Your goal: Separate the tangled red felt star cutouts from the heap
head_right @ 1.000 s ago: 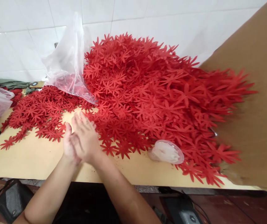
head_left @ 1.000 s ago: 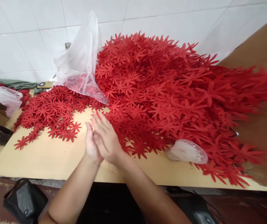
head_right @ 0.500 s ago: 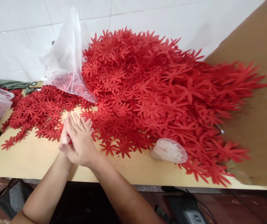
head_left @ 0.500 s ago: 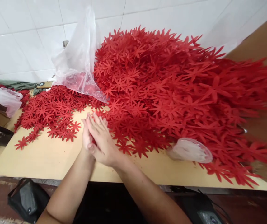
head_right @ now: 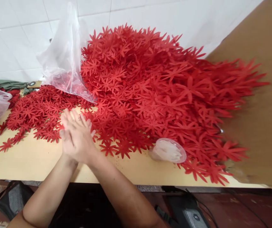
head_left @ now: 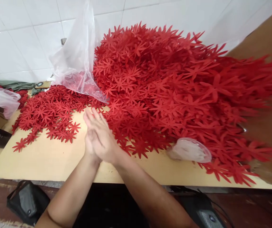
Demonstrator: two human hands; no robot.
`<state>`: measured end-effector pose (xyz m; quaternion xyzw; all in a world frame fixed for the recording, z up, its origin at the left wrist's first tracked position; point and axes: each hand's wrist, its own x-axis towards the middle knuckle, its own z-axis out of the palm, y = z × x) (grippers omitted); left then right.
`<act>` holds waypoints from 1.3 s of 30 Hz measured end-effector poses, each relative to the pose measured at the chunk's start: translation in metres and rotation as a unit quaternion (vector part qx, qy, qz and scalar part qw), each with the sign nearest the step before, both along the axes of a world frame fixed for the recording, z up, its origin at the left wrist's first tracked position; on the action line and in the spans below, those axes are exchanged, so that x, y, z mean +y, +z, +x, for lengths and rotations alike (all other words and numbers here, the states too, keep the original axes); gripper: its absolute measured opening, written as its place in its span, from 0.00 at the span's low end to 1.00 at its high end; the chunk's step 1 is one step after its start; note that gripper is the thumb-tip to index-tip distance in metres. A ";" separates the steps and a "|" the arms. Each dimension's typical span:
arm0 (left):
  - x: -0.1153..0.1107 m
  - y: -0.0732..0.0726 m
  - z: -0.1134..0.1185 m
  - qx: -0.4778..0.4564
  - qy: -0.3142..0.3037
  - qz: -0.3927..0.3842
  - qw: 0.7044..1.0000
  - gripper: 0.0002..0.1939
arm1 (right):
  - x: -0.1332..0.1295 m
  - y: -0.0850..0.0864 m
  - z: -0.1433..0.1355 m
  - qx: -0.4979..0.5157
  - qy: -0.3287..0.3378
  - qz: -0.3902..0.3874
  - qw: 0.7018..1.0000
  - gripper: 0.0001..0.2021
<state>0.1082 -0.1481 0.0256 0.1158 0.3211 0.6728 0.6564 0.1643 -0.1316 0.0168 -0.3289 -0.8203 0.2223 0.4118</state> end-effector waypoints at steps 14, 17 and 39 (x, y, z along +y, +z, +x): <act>-0.001 0.000 0.016 -0.034 0.115 0.042 0.992 0.25 | -0.002 0.000 -0.013 -0.014 -0.040 -0.013 0.999 0.24; 0.006 -0.002 -0.002 -0.081 -0.016 -0.028 0.996 0.25 | 0.031 -0.019 -0.007 -0.007 -0.117 -0.059 0.991 0.26; 0.009 -0.019 -0.001 -0.042 -0.138 -0.115 0.983 0.12 | -0.017 0.018 0.229 -0.291 -0.342 -0.129 0.884 0.07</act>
